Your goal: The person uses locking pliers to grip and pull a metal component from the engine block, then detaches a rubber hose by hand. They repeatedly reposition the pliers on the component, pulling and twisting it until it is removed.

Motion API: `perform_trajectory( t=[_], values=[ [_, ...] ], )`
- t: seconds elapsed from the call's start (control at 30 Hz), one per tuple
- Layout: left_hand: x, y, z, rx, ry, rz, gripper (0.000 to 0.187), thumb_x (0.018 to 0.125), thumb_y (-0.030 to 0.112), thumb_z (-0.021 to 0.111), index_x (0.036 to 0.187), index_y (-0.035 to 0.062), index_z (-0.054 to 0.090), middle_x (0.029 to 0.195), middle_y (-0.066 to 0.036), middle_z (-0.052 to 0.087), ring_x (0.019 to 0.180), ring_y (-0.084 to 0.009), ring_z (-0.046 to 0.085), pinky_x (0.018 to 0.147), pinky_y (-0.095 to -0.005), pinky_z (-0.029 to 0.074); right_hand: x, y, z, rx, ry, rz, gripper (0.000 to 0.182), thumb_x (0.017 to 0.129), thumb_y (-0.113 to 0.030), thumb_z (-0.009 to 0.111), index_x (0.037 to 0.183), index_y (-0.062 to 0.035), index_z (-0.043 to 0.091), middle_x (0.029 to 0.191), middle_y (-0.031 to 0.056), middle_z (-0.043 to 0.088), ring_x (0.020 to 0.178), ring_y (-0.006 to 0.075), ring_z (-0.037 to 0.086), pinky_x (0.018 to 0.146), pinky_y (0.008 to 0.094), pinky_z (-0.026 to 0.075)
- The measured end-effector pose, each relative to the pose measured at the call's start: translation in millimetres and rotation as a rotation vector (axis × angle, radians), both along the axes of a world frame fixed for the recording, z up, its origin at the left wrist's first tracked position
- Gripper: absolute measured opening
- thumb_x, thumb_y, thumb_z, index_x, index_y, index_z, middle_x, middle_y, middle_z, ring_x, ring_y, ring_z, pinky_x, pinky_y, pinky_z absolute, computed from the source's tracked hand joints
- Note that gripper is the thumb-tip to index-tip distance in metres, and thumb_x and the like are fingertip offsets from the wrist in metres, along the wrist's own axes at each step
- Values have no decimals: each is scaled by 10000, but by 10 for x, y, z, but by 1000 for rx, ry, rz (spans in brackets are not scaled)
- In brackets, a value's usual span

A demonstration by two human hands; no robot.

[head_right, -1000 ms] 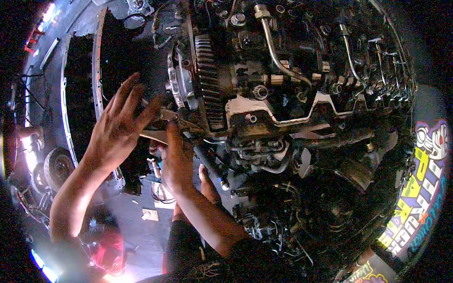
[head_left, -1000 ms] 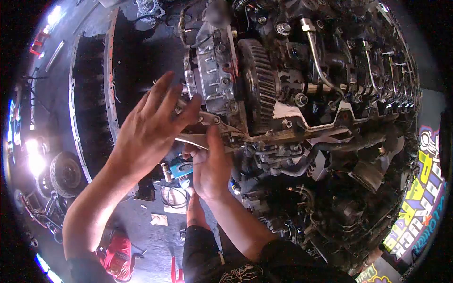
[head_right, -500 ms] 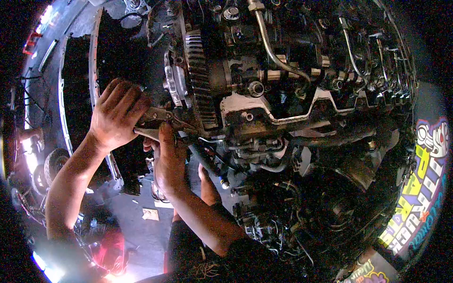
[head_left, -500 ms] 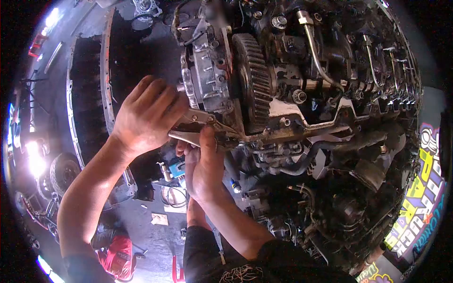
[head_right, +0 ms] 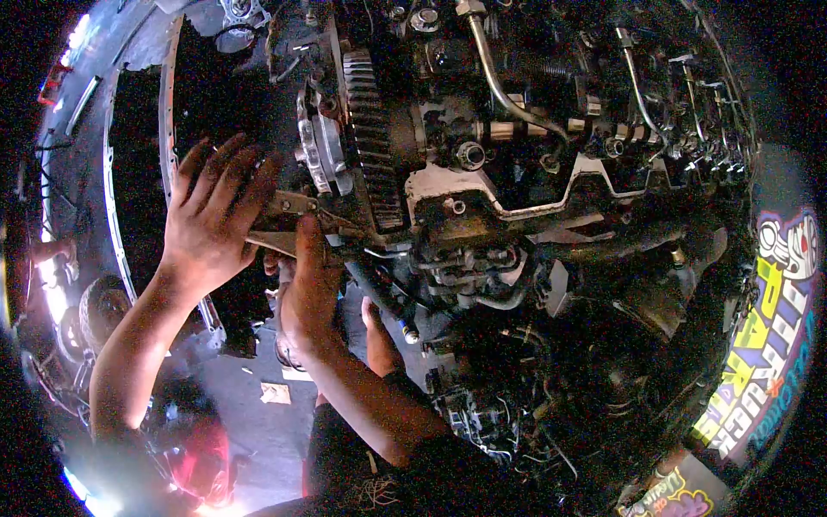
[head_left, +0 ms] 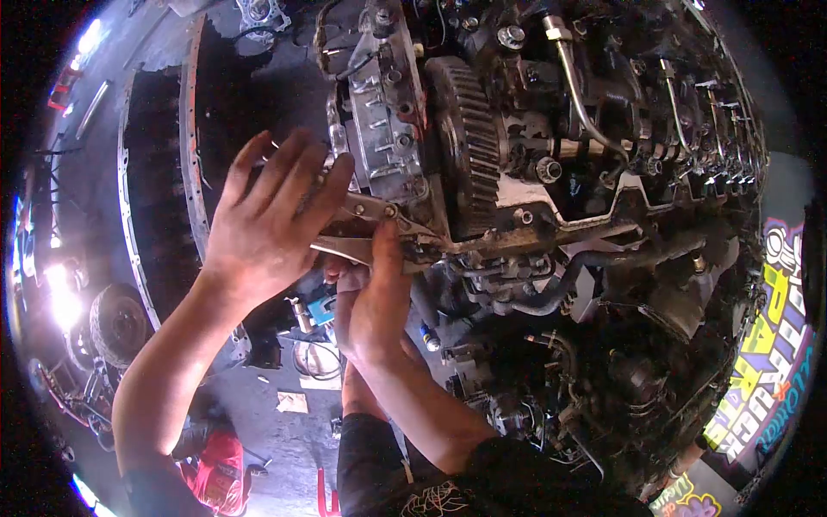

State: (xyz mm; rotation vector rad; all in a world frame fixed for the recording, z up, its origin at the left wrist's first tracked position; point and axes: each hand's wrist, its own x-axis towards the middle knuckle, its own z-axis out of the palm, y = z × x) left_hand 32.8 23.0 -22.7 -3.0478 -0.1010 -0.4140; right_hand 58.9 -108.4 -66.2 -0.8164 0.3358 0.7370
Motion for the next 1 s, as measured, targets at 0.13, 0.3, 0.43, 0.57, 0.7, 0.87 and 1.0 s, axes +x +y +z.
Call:
perform_trajectory(
  t=[0.13,0.3,0.43,0.57,0.7,0.87,1.0],
  values=[
    [60,27,-42,60,-6,-16,533,821,235,559,1335,93,554,1338,-155,532,1287,-321,482,1109,-506,337,3,0,-4,60,-7,-13,373,1024,-403,465,1157,-77,588,975,21,661,769,105,553,672,271,425],
    [59,24,14,34,5,-42,572,824,231,553,1375,83,520,1385,-167,505,1311,-328,466,1105,-504,349,-2,-11,16,121,-12,-3,379,1011,-422,487,1161,-90,591,966,14,665,767,106,560,668,273,424],
    [44,52,-45,36,-33,-96,515,781,203,574,1274,57,582,1262,-181,568,1235,-340,524,1067,-494,402,-29,-23,14,119,-5,-20,381,1002,-427,506,1149,-87,594,935,11,665,755,110,565,660,274,424],
    [110,168,-86,40,-160,-207,314,761,201,643,1046,70,645,946,-84,601,980,-257,608,930,-396,504,-23,-13,8,148,-23,-19,390,990,-437,528,1136,-81,594,914,11,663,751,111,568,661,276,427],
    [140,184,-97,-24,-151,-249,246,751,218,633,961,89,629,859,-55,565,849,-225,574,863,-385,497,-35,4,1,85,-1,-64,413,970,-464,553,1127,-83,592,902,4,649,755,117,565,660,283,423],
    [134,211,-114,33,-171,-258,228,770,227,604,961,106,631,898,-47,566,884,-226,570,853,-403,473,5,36,-12,59,14,-55,401,954,-455,574,1138,-99,588,943,8,641,788,128,568,677,282,419],
    [-24,58,-131,46,-95,-148,329,800,207,576,1108,95,601,954,-67,578,938,-241,574,859,-378,460,32,-4,18,-64,-29,-63,403,964,-350,564,1259,-75,552,1120,35,634,977,138,596,773,301,468]
  ],
)
